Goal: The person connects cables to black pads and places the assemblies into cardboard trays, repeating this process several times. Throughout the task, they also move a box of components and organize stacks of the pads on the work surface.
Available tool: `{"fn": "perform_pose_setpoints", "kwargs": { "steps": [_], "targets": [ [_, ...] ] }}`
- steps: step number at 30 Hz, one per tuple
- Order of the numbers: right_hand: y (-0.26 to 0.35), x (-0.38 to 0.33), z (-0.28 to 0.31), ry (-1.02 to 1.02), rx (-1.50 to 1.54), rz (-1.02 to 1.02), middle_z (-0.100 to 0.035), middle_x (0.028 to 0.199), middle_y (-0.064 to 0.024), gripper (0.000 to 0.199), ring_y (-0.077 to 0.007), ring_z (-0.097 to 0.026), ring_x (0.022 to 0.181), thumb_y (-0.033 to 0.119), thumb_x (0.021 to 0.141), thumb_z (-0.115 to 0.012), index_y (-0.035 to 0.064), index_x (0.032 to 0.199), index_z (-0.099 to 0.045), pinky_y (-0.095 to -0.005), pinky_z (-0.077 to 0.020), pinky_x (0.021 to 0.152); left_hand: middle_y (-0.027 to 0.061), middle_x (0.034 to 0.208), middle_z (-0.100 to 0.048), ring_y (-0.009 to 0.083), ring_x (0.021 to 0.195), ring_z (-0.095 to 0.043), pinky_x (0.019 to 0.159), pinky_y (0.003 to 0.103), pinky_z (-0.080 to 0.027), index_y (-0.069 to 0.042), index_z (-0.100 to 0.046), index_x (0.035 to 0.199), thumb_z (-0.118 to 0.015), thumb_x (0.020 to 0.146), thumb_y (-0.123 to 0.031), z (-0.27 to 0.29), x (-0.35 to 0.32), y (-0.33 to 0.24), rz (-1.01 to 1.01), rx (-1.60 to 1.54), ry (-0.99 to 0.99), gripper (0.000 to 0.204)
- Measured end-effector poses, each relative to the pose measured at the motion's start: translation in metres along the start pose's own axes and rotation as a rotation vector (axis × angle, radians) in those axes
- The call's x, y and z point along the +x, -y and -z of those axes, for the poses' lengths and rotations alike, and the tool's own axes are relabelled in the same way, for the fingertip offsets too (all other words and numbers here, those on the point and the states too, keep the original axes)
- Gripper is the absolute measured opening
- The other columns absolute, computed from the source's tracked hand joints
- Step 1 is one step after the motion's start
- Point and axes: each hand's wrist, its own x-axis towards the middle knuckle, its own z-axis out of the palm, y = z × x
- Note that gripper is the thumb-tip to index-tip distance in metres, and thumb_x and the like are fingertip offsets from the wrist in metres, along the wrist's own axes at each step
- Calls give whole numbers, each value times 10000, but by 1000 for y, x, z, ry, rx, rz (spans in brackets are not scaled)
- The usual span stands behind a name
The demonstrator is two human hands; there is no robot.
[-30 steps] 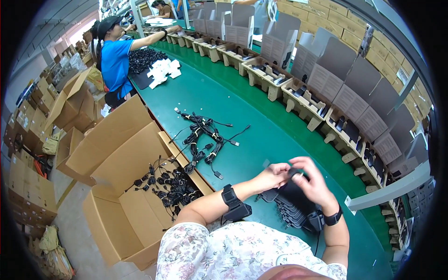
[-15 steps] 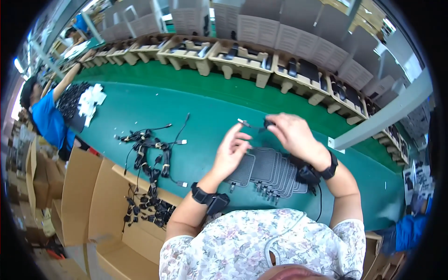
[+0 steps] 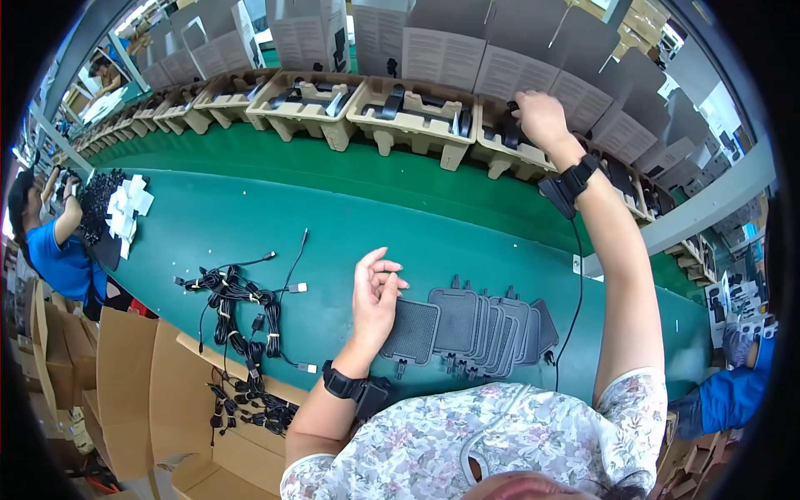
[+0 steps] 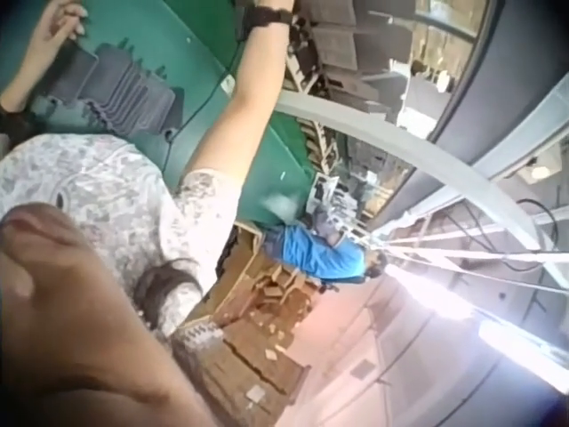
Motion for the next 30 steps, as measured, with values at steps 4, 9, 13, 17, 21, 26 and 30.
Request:
{"fn": "perform_pose_setpoints", "kwargs": {
  "steps": [4,9,13,17,21,26,30],
  "targets": [
    [9,17,-10,-36,-225,376,-610,854,-123,146,-327,-585,830,140,784,-591,9,843,-560,-439,-452,688,85,1044,-517,108,774,-563,644,209,-461,-43,-347,1272,-465,871,50,6,4,-6,-23,-21,-15,428],
    [31,21,-31,19,-85,457,-630,813,-143,136,-359,-595,818,155,781,-579,25,818,-589,-461,-468,712,85,1060,-509,108,783,-563,650,206,-459,-45,-345,1272,-466,869,49,12,-3,-4,15,-13,-41,431],
    [31,35,-53,227,-17,54,-623,842,-195,184,-402,-580,833,181,812,-582,7,872,-591,-483,-457,723,83,1056,-510,107,784,-563,652,207,-458,-41,-350,1263,-466,868,50,15,1,-2,7,-50,-57,421],
    [43,28,-98,186,108,-311,-616,946,-241,242,-400,-578,931,224,860,-547,-7,916,-592,-462,-468,786,92,1055,-510,110,785,-564,653,208,-456,-33,-356,1249,-453,868,59,19,-1,8,20,-57,-122,404],
    [45,20,-132,30,61,-488,-634,892,-197,229,-375,-602,868,232,848,-556,19,919,-601,-445,-483,736,102,1058,-510,114,788,-566,655,213,-457,-25,-365,1232,-441,867,64,24,11,20,-14,-78,-163,383],
    [79,8,-50,156,-39,-136,-621,796,-238,221,-383,-606,771,193,739,-570,-6,828,-602,-454,-483,673,107,1056,-511,117,789,-568,659,214,-459,-19,-377,1215,-431,865,72,29,13,25,-39,-61,-195,366],
    [43,1,-94,79,49,-77,-620,738,-217,179,-363,-611,760,172,732,-556,11,794,-607,-453,-485,679,105,1049,-514,113,788,-568,658,212,-460,-15,-390,1200,-429,865,71,27,13,28,-42,-36,-156,348]
  ]
}}
